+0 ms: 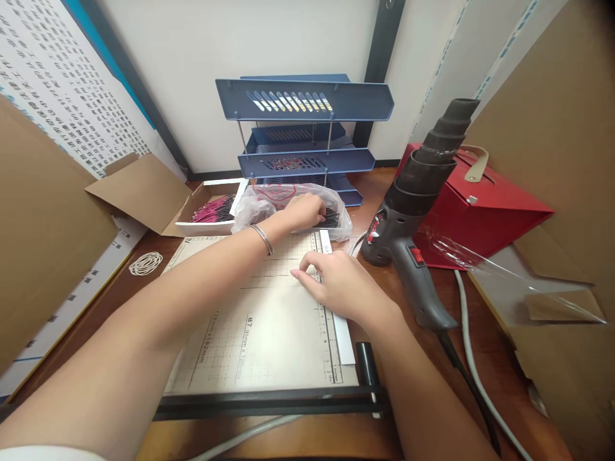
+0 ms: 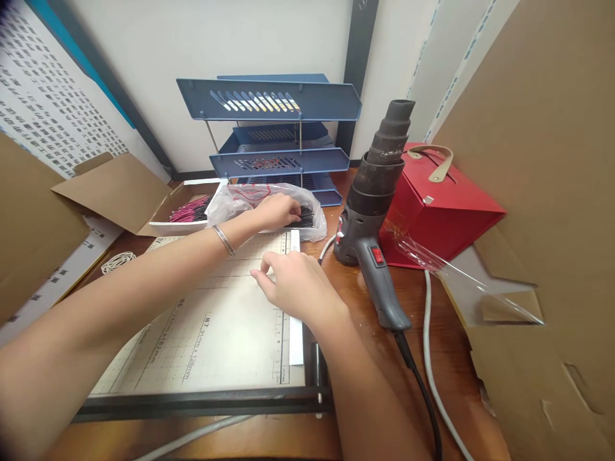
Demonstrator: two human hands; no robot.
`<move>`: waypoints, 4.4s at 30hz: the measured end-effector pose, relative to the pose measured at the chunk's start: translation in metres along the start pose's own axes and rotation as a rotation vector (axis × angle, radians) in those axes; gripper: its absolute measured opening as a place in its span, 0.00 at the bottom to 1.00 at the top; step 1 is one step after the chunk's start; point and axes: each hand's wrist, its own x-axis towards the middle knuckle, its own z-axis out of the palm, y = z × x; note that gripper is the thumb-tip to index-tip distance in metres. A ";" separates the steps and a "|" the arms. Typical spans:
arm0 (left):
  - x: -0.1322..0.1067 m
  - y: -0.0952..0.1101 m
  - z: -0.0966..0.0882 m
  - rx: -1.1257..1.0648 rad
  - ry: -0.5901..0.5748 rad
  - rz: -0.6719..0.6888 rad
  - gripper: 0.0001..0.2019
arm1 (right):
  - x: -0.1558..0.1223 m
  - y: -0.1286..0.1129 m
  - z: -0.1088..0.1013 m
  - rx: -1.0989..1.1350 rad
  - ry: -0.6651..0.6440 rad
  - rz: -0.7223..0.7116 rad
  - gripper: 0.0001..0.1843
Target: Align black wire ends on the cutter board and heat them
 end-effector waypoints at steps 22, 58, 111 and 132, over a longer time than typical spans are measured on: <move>-0.192 -0.030 -0.030 0.015 0.163 0.334 0.10 | -0.002 0.003 -0.001 -0.068 -0.051 -0.018 0.09; -0.213 -0.016 -0.007 -0.371 0.197 0.355 0.09 | -0.009 -0.010 -0.003 -0.081 -0.135 -0.014 0.11; -0.216 -0.013 -0.014 -0.322 0.084 0.369 0.15 | -0.008 -0.016 0.002 -0.036 -0.144 -0.070 0.14; -0.215 -0.014 -0.013 -0.349 0.121 0.381 0.08 | -0.009 -0.016 0.003 -0.051 -0.203 -0.085 0.09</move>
